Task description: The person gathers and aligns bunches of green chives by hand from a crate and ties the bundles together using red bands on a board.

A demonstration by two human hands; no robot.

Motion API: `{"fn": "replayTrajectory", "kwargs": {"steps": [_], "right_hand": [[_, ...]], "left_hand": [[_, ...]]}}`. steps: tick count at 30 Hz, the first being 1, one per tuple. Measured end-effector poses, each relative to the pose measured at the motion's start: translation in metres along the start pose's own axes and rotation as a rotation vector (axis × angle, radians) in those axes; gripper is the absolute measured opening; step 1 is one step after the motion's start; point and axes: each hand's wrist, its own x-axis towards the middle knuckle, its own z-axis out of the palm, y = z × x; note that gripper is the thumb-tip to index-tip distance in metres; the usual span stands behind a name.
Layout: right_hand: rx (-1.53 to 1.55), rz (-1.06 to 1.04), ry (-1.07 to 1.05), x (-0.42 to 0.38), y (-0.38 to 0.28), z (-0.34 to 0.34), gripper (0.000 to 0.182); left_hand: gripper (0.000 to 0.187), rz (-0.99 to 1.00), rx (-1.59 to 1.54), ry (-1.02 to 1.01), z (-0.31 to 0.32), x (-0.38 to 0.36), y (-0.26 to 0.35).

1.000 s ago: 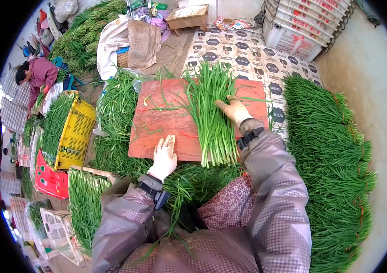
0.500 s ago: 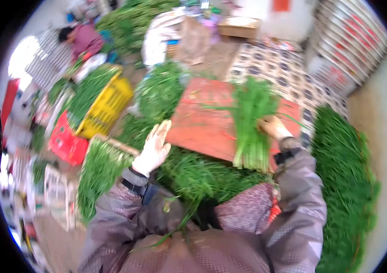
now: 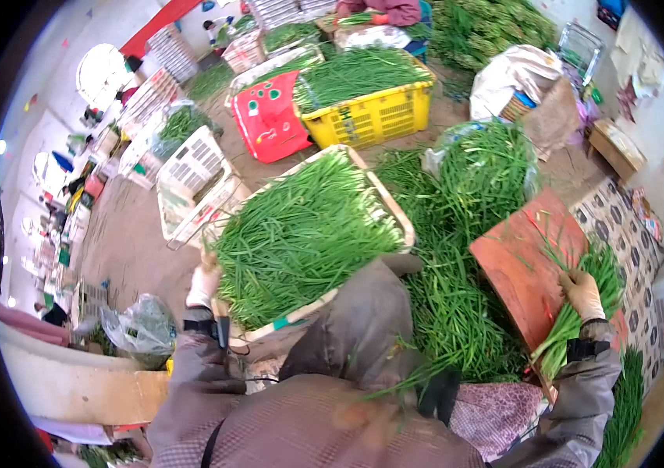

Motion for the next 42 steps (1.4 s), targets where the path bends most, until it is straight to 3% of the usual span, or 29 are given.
{"fn": "replayTrajectory", "kwargs": {"steps": [1,3,4,8,12,15,19,21,24,27,28,31,36,40,42], "right_hand": [[-0.027,-0.003,-0.068,0.005,-0.032,0.018,0.028],[-0.14,-0.186,-0.137,0.02,-0.075,0.063,0.026],[-0.211,-0.253,-0.176,0.021,-0.1,0.085,0.026],[-0.417,-0.529,-0.402,0.008,-0.202,0.157,0.03],[-0.511,-0.432,-0.548,0.01,-0.238,0.2,0.035],[-0.561,-0.372,-0.584,0.024,-0.235,0.221,0.036],[-0.561,-0.323,-0.631,0.034,-0.227,0.241,0.036],[-0.548,-0.264,-0.66,0.034,-0.224,0.248,0.038],[-0.548,-0.249,-0.678,0.036,-0.207,0.253,0.039],[-0.496,-0.203,-0.656,0.034,-0.192,0.253,0.039],[-0.486,-0.202,-0.656,0.035,-0.189,0.252,0.039],[-0.504,-0.183,-0.652,0.035,-0.181,0.25,0.038],[-0.465,-0.218,-0.661,0.037,-0.175,0.259,0.036],[-0.448,-0.236,-0.684,0.038,-0.167,0.274,0.039],[-0.482,-0.291,-0.698,0.039,-0.171,0.277,0.038]], "left_hand": [[0.045,0.008,0.063,-0.014,0.02,-0.004,-0.032],[0.046,-0.05,0.081,-0.237,0.057,-0.009,-0.083],[0.046,-0.045,0.065,-0.269,0.067,-0.015,-0.086],[0.048,0.157,0.057,0.001,0.074,0.007,-0.075],[0.044,0.329,0.004,0.172,0.079,0.073,-0.053],[0.042,0.417,-0.052,0.19,0.086,0.12,0.011],[0.06,0.526,-0.103,0.086,0.134,0.187,0.078],[0.086,0.507,-0.073,-0.084,0.159,0.211,0.105],[0.111,0.503,0.008,-0.273,0.192,0.238,0.13],[0.107,0.404,0.119,-0.381,0.224,0.262,0.132],[0.099,0.298,-0.093,-0.512,0.219,0.266,0.135],[0.09,0.371,-0.039,-0.456,0.234,0.289,0.128],[0.077,0.231,0.326,-0.587,0.236,0.292,0.163],[0.077,0.113,0.27,-0.634,0.243,0.291,0.168],[0.075,0.13,0.3,-0.54,0.247,0.285,0.172]]}}
